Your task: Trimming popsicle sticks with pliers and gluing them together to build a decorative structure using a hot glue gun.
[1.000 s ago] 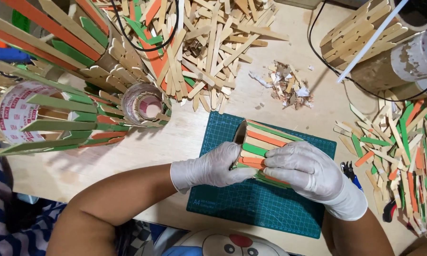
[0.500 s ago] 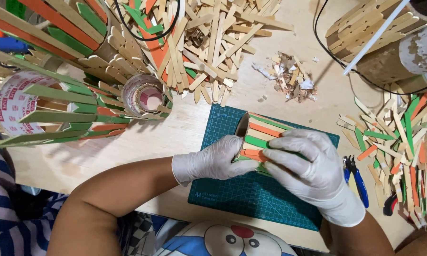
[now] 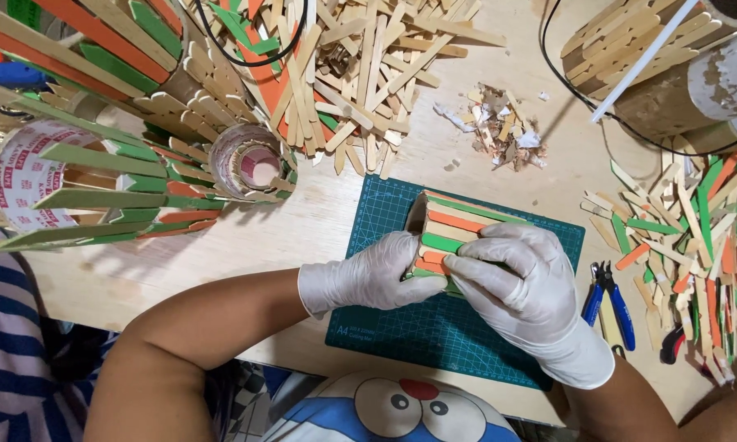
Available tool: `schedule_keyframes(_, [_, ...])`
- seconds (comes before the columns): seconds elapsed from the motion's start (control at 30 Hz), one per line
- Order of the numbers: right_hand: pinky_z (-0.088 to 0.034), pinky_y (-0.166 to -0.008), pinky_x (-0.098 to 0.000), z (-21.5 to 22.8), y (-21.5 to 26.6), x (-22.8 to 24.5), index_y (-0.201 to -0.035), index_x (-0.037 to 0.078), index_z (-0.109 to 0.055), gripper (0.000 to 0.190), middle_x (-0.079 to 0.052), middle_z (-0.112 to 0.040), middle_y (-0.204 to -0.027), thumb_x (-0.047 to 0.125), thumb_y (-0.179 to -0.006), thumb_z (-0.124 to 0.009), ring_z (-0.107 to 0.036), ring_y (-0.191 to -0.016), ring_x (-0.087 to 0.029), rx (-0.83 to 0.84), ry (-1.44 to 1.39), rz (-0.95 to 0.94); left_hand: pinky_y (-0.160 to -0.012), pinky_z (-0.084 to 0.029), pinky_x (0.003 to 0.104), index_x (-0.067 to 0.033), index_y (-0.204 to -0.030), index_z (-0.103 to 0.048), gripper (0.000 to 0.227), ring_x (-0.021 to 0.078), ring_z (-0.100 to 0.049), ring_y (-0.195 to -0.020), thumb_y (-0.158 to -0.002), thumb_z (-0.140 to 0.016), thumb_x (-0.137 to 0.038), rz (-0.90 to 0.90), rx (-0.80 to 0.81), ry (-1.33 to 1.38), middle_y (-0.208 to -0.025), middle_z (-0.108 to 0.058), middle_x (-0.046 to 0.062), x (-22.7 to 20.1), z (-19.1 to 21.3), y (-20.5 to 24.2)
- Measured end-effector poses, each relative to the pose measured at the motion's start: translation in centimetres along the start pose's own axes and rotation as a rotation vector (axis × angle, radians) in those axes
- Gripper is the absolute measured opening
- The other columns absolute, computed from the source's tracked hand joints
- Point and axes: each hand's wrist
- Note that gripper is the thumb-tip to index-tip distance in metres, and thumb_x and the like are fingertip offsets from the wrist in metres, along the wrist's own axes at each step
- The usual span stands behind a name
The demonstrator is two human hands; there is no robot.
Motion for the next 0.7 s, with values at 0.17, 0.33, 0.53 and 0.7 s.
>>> schedule_keyframes(0.17, [-0.054,-0.096,-0.0453,0.0,0.2,0.4,-0.104,0.018,-0.080,0.022,-0.003,-0.074,-0.101,0.012,-0.083,-0.085,-0.070,-0.099,-0.031,0.006,0.030,-0.019,-0.078,-0.055,0.025,0.0029,-0.109,-0.064,0.020,0.0104,-0.062,-0.071,-0.096,-0.070,-0.011,0.011,0.071,0.020,-0.086,-0.070,0.013,0.1,0.4,0.1])
schedule_keyframes(0.33, [-0.053,-0.096,-0.0447,-0.2,0.6,0.2,-0.104,0.019,-0.080,0.022,-0.003,-0.074,-0.101,0.012,-0.084,-0.085,-0.069,-0.101,-0.030,0.004,0.047,-0.020,-0.077,-0.056,0.024,-0.0014,-0.110,-0.063,0.023,0.0087,-0.061,-0.073,-0.095,-0.073,-0.015,0.014,0.084,0.050,-0.089,-0.068,0.009,1.2,0.3,0.4])
schedule_keyframes(0.53, [-0.053,-0.097,-0.0455,-0.1,0.7,0.3,-0.106,0.020,-0.079,0.023,-0.002,-0.074,-0.102,0.013,-0.085,-0.083,-0.069,-0.102,-0.030,0.025,0.071,-0.012,-0.075,-0.058,0.027,-0.0018,-0.112,-0.065,0.027,0.0115,-0.064,-0.075,-0.092,-0.076,-0.016,0.022,0.047,0.066,-0.091,-0.071,0.010,2.0,0.0,0.6])
schedule_keyframes(0.7, [-0.052,-0.098,-0.0458,-0.2,0.8,0.3,-0.107,0.020,-0.079,0.023,-0.003,-0.073,-0.104,0.012,-0.086,-0.082,-0.068,-0.104,-0.030,0.029,0.091,-0.001,-0.077,-0.056,0.024,-0.0020,-0.110,-0.063,0.024,0.0073,-0.058,-0.073,-0.094,-0.074,-0.017,-0.025,0.043,0.043,-0.087,-0.066,0.008,1.3,0.1,0.5])
Point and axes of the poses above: each hand's wrist, its own y-axis away from the middle knuckle, its own z-axis out of the back of the hand, x = y × z
